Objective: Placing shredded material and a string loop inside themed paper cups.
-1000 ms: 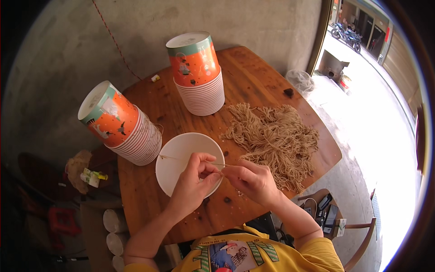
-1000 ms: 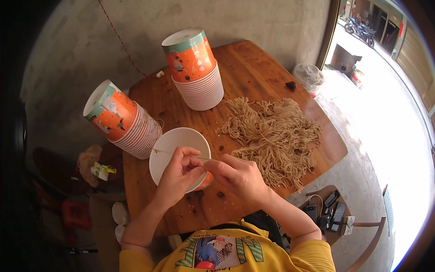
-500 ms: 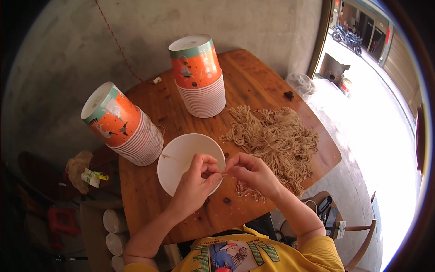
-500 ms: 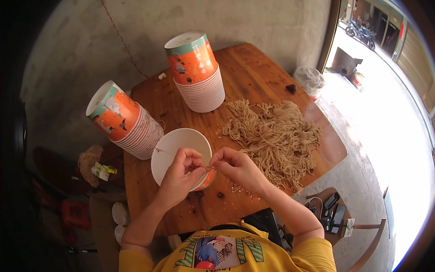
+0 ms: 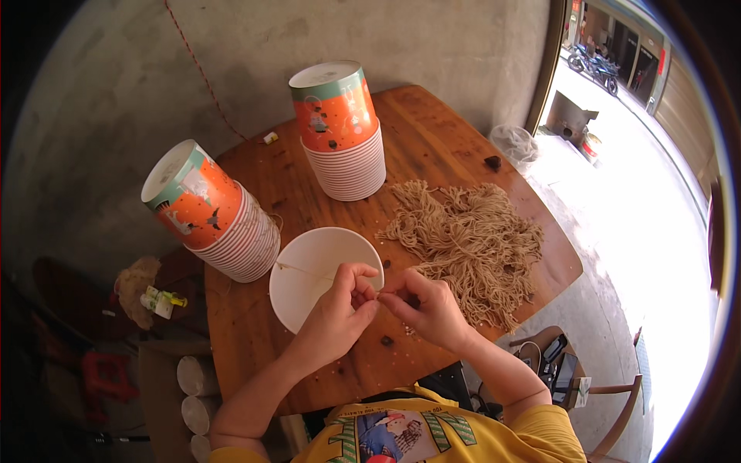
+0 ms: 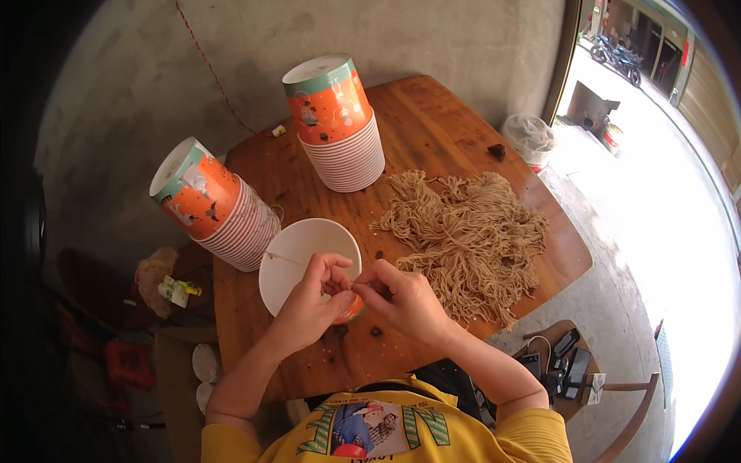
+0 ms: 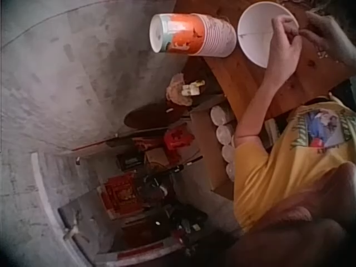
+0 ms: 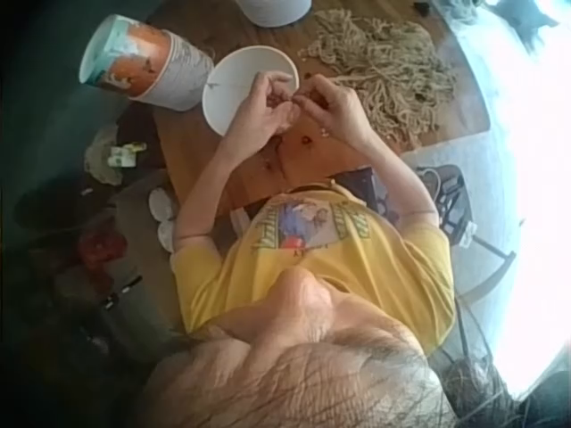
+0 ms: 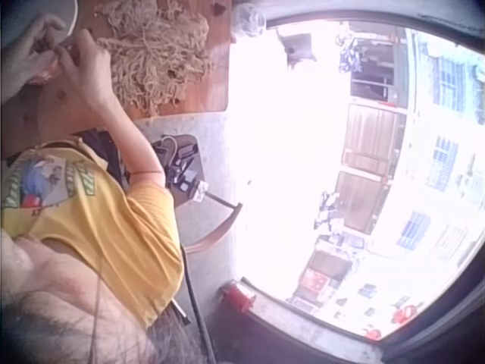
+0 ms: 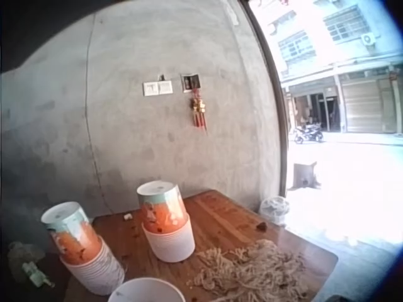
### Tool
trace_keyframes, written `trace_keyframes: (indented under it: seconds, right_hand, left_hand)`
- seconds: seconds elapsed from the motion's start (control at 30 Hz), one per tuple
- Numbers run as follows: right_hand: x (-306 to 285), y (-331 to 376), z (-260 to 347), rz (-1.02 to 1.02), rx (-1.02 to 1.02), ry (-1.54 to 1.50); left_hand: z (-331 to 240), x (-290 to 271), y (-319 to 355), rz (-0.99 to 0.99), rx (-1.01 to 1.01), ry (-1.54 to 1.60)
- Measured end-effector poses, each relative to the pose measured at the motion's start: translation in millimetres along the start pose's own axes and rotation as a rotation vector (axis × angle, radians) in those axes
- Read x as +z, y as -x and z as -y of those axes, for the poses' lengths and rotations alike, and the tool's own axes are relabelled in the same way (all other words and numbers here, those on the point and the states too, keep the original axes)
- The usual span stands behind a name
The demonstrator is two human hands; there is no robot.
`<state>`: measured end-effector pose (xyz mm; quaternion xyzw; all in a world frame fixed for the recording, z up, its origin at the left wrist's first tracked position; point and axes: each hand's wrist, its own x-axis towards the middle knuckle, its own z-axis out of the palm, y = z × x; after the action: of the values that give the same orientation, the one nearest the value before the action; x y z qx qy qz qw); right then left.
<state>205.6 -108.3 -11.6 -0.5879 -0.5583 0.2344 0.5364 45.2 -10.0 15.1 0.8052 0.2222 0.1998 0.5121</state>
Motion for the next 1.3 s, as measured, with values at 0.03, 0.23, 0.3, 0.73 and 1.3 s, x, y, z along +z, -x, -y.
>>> trace_keyframes:
  seconds: [0.03,0.23,0.3,0.73,1.3]
  right_hand:
    - [-0.4,0.2,0.6,0.010,0.055,-0.038]
    - [-0.9,1.5,-6.4,-0.022,0.001,-0.015]
    - [-1.7,2.4,-7.9,-0.022,-0.007,-0.007]
    - [1.4,8.6,-15.1,-0.066,-0.156,0.051]
    - [7.0,7.2,-5.4,-0.119,-0.260,0.258]
  left_hand:
    - [-0.6,-0.4,0.4,-0.001,-0.001,-0.001]
    - [-9.6,-9.6,6.3,0.014,-0.071,-0.102]
    - [-5.9,-11.5,7.3,-0.002,-0.002,-0.191]
    - [-1.6,-4.9,5.4,-0.043,-0.126,0.052]
    - [-4.4,1.8,4.5,-0.168,0.208,-0.299]
